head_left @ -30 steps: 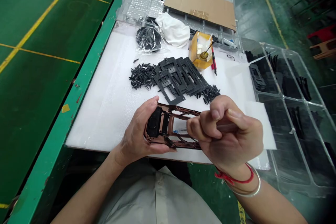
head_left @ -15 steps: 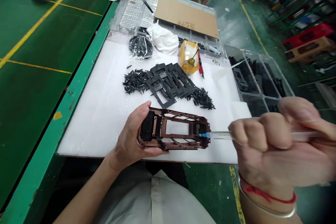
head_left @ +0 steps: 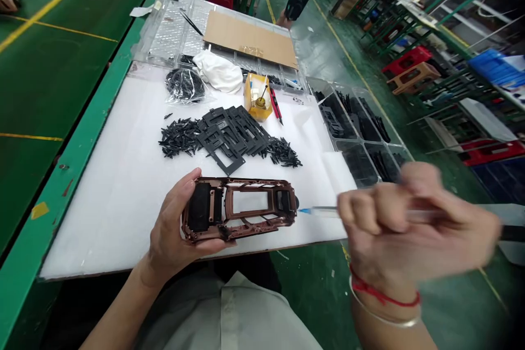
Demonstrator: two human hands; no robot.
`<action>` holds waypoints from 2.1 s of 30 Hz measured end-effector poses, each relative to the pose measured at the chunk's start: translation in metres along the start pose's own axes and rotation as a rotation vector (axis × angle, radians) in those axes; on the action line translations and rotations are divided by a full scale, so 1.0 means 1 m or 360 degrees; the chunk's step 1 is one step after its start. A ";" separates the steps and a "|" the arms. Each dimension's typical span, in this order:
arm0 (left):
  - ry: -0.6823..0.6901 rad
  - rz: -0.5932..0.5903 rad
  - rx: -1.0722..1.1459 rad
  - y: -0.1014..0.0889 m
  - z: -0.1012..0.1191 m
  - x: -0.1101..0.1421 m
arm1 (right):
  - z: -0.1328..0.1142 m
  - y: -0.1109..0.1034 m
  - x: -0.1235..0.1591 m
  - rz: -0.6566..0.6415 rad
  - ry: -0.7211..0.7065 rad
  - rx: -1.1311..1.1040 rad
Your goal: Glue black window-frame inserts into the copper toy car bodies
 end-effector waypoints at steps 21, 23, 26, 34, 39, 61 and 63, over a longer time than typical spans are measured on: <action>-0.0012 0.0025 -0.0040 -0.001 0.000 -0.003 | 0.065 0.022 -0.007 -0.0274 0.0217 -0.0151; -0.0008 0.0027 -0.0033 -0.001 0.000 -0.004 | 0.065 0.021 -0.007 -0.0272 0.0214 -0.0146; 0.0011 0.0024 -0.0043 -0.001 0.001 -0.005 | 0.065 0.021 -0.008 -0.0257 0.0218 -0.0129; 0.0005 0.0025 -0.0041 0.000 -0.001 -0.004 | 0.065 0.019 -0.007 -0.0224 0.0194 -0.0104; -0.0040 0.0019 -0.0026 0.000 -0.002 -0.003 | 0.065 0.019 -0.006 -0.0204 0.0198 -0.0065; -0.0020 0.0052 -0.0013 0.002 -0.002 -0.005 | 0.056 0.022 -0.027 -0.0112 0.0014 -0.0110; -0.0053 0.0058 -0.0011 0.002 -0.003 -0.006 | 0.059 0.023 -0.027 -0.0138 0.0010 -0.0104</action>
Point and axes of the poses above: each hand's wrist, its own x-axis away from the middle knuckle, its own y-axis out of the palm, z = x × y, the point moved 5 cm from there along -x, towards the middle knuckle, and after that the axes turned 1 degree about -x, right-handed, at the moved point
